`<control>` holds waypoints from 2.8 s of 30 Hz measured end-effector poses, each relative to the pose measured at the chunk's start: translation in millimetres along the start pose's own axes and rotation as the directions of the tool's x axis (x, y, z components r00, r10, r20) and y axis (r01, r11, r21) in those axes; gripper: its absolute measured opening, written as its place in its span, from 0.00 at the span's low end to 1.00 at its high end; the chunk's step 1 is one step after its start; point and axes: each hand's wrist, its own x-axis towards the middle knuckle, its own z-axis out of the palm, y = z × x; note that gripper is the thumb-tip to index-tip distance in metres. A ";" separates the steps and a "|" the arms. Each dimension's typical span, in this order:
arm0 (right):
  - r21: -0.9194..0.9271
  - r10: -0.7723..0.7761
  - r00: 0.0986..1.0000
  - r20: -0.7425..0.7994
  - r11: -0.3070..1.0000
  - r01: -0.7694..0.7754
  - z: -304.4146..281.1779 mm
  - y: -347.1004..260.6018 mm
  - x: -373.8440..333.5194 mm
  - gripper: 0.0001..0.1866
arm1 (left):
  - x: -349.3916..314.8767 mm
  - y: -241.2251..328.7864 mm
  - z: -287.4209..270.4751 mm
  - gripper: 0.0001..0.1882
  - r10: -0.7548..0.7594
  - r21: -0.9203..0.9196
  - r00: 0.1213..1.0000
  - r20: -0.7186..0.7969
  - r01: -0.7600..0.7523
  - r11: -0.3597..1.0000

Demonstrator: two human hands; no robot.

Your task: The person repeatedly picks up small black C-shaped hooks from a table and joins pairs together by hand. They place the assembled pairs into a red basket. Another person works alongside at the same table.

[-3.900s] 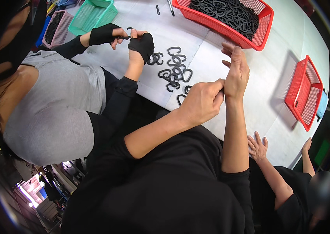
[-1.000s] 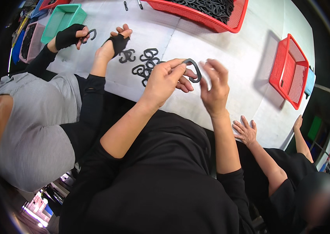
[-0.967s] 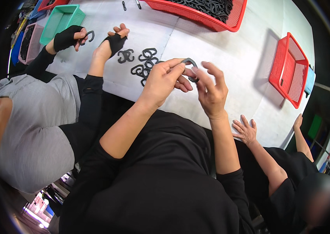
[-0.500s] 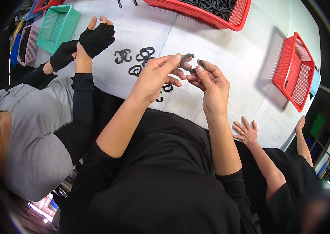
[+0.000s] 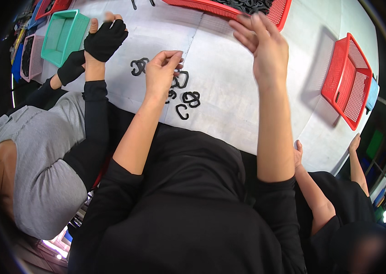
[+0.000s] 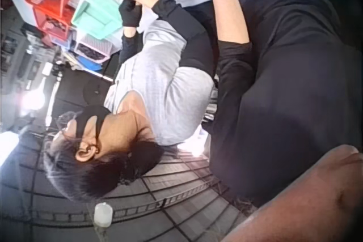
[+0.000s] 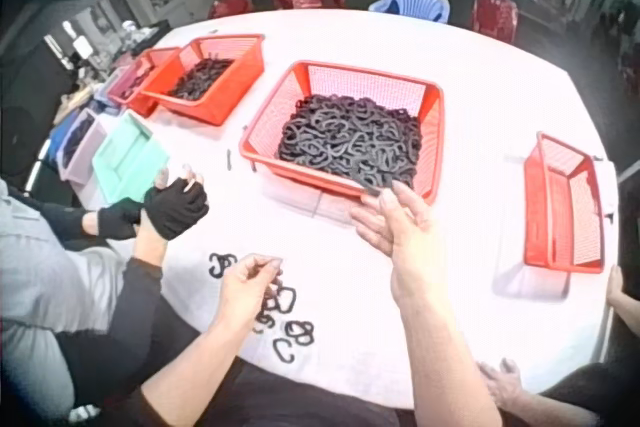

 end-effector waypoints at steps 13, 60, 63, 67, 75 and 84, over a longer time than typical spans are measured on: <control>-0.296 0.393 0.919 0.039 0.883 -0.365 -38.9 91.2 -67.8 0.12 | 7.1 -76.2 -14.3 0.08 0.379 0.797 0.894 0.239 -0.403 0.449; -0.012 0.287 0.948 0.134 0.958 -0.288 -26.9 -5.1 -153.8 0.15 | -106.1 61.0 -21.5 0.11 -0.002 -0.155 0.877 0.480 0.087 0.984; -0.006 0.286 0.949 0.133 0.958 -0.288 -26.8 -6.4 -155.0 0.15 | -106.6 61.9 -21.3 0.11 -0.006 -0.157 0.876 0.483 0.094 0.983; 0.003 0.277 0.950 0.144 0.960 -0.281 -27.8 -7.2 -157.2 0.15 | -108.0 60.5 -22.0 0.11 -0.004 -0.157 0.872 0.490 0.093 0.983; 0.008 0.264 0.951 0.158 0.963 -0.269 -28.3 -0.6 -156.6 0.14 | -110.7 60.8 -18.5 0.11 0.023 -0.178 0.886 0.462 0.068 0.982; -0.287 -0.182 0.972 0.148 0.933 0.218 19.0 -6.5 -154.4 0.13 | -92.1 51.6 2.9 0.21 0.307 -0.447 0.918 0.252 -0.171 0.878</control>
